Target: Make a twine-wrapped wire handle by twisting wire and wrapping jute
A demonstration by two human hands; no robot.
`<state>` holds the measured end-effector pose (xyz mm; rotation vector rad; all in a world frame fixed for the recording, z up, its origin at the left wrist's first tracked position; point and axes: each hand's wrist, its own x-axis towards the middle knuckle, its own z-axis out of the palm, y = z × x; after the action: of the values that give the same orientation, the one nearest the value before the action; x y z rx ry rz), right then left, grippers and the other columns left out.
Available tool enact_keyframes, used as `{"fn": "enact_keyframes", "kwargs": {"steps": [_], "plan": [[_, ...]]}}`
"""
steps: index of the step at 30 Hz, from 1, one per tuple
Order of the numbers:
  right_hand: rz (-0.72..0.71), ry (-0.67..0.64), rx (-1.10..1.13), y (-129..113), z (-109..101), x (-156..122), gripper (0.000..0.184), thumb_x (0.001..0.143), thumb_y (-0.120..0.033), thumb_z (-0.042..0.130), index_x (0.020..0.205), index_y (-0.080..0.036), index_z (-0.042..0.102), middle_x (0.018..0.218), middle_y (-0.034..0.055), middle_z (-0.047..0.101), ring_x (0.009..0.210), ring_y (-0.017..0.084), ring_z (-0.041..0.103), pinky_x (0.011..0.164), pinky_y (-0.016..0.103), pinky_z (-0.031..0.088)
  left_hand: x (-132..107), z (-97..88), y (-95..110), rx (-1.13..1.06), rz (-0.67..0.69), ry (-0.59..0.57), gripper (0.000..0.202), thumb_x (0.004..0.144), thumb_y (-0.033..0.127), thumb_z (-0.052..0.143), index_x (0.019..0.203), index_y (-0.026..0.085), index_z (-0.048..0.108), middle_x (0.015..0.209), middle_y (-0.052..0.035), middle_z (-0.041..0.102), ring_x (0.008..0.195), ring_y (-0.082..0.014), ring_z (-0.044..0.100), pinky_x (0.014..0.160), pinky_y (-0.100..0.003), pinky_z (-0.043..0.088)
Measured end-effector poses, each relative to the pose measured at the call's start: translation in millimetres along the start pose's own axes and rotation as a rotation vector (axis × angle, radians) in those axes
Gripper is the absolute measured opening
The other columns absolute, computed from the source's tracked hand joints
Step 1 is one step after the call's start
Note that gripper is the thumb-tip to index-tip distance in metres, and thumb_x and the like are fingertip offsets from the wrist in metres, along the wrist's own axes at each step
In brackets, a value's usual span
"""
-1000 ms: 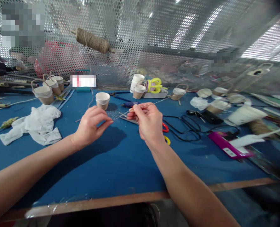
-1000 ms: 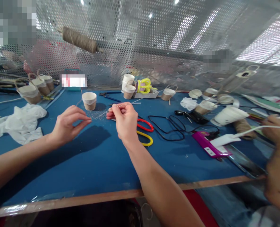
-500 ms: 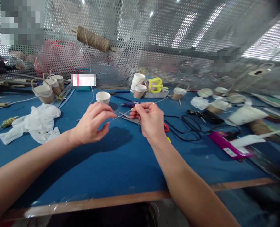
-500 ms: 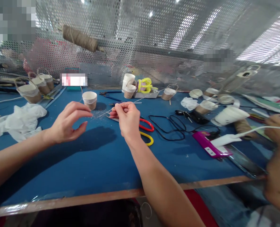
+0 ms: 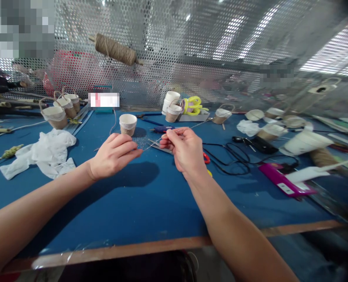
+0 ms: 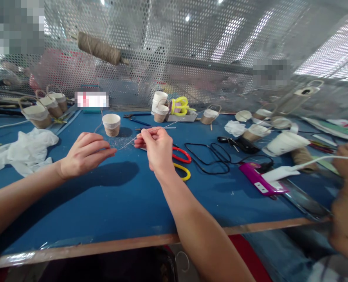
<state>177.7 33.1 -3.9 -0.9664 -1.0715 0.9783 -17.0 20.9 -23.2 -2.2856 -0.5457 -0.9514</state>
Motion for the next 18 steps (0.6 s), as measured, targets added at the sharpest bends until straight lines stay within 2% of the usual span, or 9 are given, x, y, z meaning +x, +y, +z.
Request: {"fn": "enact_keyframes", "kwargs": {"steps": [2,4,6,9,11,13,14,16,18], "plan": [[-0.025,0.009,0.025,0,0,0,0.013,0.072,-0.015,0.058,0.064,-0.017,0.047,0.053,-0.0044,0.06,0.043,0.008,0.057,0.045,0.022,0.052,1,1.7,4,-0.07,-0.127,0.017,0.012,0.077,0.017,0.057,0.085,0.021,0.065,0.078,-0.0035,0.067,0.076,-0.0169,0.053,0.063,-0.031,0.038],[-0.067,0.012,0.043,0,0,0,0.013,0.071,-0.015,0.058,0.065,-0.017,0.047,0.053,-0.0043,0.06,0.045,0.008,0.058,0.047,0.023,0.052,4,3.3,10,-0.227,-0.367,0.023,0.01,0.077,0.02,0.057,0.081,0.021,0.066,0.076,-0.0041,0.067,0.075,-0.0169,0.052,0.066,-0.032,0.038],[-0.132,0.009,0.034,1,0,-1,0.012,0.072,-0.016,0.058,0.066,-0.017,0.047,0.055,-0.0043,0.06,0.046,0.008,0.058,0.047,0.023,0.053,9,4.7,17,-0.502,-0.737,0.012,0.01,0.075,0.024,0.058,0.074,0.018,0.066,0.073,-0.0049,0.065,0.073,-0.0161,0.053,0.067,-0.032,0.039],[-0.248,-0.005,-0.03,2,0,-3,0.012,0.073,-0.019,0.058,0.068,-0.018,0.047,0.056,-0.0048,0.06,0.047,0.008,0.059,0.048,0.023,0.053,17,6.2,25,-1.114,-1.386,-0.082,0.012,0.069,0.025,0.062,0.065,0.014,0.061,0.063,-0.0028,0.06,0.058,-0.011,0.05,0.055,-0.025,0.038],[-0.297,-0.015,-0.08,4,-1,-3,0.013,0.073,-0.021,0.059,0.069,-0.018,0.048,0.057,-0.0049,0.061,0.047,0.009,0.059,0.047,0.023,0.053,20,6.1,26,-1.437,-1.651,-0.151,0.009,0.066,0.021,0.062,0.063,0.013,0.059,0.059,-0.0014,0.058,0.051,-0.0077,0.047,0.05,-0.021,0.035],[-0.298,-0.017,-0.105,5,-2,-1,0.013,0.073,-0.021,0.059,0.069,-0.017,0.048,0.057,-0.0048,0.061,0.045,0.008,0.059,0.046,0.022,0.053,21,4.9,24,-1.562,-1.708,-0.205,0.008,0.065,0.019,0.062,0.064,0.012,0.058,0.059,-0.0013,0.058,0.05,-0.0069,0.048,0.051,-0.021,0.037],[-0.279,-0.015,-0.104,5,-2,0,0.013,0.073,-0.02,0.059,0.068,-0.017,0.048,0.056,-0.0047,0.061,0.045,0.008,0.059,0.046,0.022,0.053,21,3.8,22,-1.539,-1.655,-0.226,0.008,0.066,0.019,0.061,0.066,0.012,0.058,0.061,-0.0016,0.059,0.052,-0.0075,0.05,0.053,-0.021,0.038],[-0.223,-0.008,-0.088,5,-4,3,0.012,0.072,-0.019,0.059,0.067,-0.017,0.048,0.055,-0.0047,0.061,0.043,0.008,0.059,0.045,0.022,0.052,19,0.4,19,-1.315,-1.397,-0.259,0.01,0.068,0.021,0.061,0.075,0.013,0.059,0.066,-0.0026,0.061,0.058,-0.01,0.053,0.059,-0.024,0.042],[-0.18,0.002,-0.076,5,-5,6,0.012,0.072,-0.019,0.06,0.067,-0.016,0.049,0.054,-0.0043,0.061,0.043,0.008,0.058,0.045,0.021,0.052,18,-3.8,14,-0.938,-0.992,-0.271,0.018,0.073,0.019,0.057,0.089,0.014,0.06,0.073,-0.0045,0.064,0.067,-0.0134,0.055,0.067,-0.029,0.044]]}}
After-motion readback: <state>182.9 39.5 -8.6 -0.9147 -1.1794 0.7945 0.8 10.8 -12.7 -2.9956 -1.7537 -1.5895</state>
